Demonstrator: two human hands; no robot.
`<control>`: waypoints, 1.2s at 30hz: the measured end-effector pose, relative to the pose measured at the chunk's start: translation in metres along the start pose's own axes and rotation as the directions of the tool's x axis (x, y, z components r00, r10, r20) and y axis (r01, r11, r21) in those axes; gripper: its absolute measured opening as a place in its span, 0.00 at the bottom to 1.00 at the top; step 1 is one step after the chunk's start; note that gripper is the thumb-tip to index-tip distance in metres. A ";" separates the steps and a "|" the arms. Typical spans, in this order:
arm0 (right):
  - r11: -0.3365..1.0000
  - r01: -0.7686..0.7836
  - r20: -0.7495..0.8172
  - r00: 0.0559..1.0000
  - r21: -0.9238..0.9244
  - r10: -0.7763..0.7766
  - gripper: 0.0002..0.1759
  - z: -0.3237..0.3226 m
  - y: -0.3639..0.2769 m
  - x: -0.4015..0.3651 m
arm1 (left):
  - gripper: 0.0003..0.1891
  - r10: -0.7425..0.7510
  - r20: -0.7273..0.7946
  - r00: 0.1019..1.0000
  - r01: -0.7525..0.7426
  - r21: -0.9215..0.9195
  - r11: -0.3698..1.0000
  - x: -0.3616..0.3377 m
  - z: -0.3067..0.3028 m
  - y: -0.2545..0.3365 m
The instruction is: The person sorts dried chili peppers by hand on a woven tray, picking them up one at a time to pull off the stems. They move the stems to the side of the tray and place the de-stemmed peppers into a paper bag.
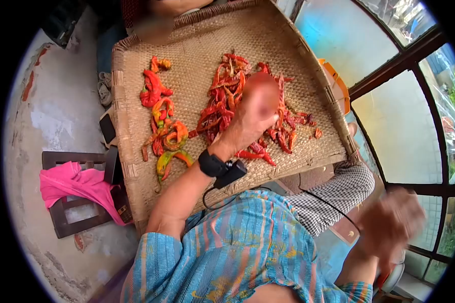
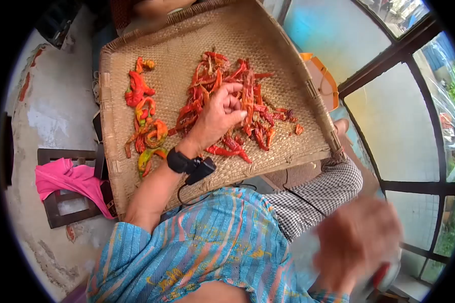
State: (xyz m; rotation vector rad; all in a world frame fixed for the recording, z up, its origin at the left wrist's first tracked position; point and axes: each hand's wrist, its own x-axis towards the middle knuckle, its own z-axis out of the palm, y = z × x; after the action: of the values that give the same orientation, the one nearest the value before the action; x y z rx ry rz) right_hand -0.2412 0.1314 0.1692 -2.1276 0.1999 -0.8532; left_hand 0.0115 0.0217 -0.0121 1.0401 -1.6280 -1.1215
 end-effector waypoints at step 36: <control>0.591 -0.221 -0.452 0.459 0.776 0.765 0.08 -0.058 0.233 -0.042 | 0.10 0.049 0.152 0.987 -0.139 0.674 0.726 0.095 0.004 -0.001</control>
State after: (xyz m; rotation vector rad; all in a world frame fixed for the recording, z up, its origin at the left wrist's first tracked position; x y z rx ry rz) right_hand -0.2767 -0.0410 0.0008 -0.8271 0.8684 -1.1641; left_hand -0.0174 -0.0671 0.0046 1.3380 -2.2522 -0.4978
